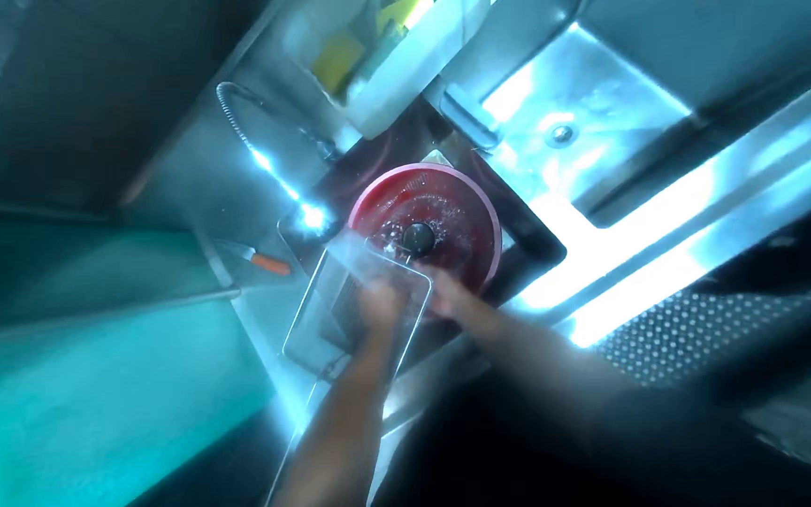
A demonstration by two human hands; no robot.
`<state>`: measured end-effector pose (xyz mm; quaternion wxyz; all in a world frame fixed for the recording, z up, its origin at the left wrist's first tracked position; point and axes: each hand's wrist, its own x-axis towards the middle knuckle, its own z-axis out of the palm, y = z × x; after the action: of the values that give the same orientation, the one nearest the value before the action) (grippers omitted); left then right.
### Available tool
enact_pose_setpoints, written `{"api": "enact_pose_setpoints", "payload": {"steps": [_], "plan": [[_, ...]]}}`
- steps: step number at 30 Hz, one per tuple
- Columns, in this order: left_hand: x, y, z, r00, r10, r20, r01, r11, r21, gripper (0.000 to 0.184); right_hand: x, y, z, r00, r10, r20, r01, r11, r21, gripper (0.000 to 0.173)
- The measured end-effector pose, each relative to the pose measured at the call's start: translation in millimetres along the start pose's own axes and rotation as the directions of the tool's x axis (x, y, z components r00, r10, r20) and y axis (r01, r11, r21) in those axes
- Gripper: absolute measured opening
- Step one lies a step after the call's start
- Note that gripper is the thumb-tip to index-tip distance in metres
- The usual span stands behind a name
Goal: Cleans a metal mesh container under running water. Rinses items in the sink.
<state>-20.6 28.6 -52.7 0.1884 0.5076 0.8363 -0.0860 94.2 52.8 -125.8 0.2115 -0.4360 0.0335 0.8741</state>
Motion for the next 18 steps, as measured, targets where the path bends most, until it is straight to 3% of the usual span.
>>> {"api": "enact_pose_setpoints", "payload": {"steps": [4,7,11,15,18], "plan": [[1,2,-7,0.998,-0.069,0.002,0.069,0.994,-0.082,0.030,1,2,-2,1.000,-0.009,0.017,0.009,1.000,-0.002,0.038],[3,-10,1,1.000,-0.014,-0.024,0.011,0.989,-0.146,0.031,4,2,-4,1.000,-0.001,0.023,0.001,1.000,0.000,0.040],[2,-8,3,0.998,-0.034,-0.058,0.027,0.993,-0.119,0.030,10,5,-6,0.999,0.030,0.028,-0.029,0.999,-0.023,0.045],[-1,0,-1,0.994,-0.106,-0.030,0.102,0.988,-0.115,0.036,7,3,-5,1.000,0.010,0.017,-0.010,1.000,-0.015,0.038],[0,-6,5,0.998,-0.022,-0.061,0.013,0.990,-0.140,0.041,9,3,-6,0.999,0.005,0.041,-0.004,1.000,-0.021,0.040]]}}
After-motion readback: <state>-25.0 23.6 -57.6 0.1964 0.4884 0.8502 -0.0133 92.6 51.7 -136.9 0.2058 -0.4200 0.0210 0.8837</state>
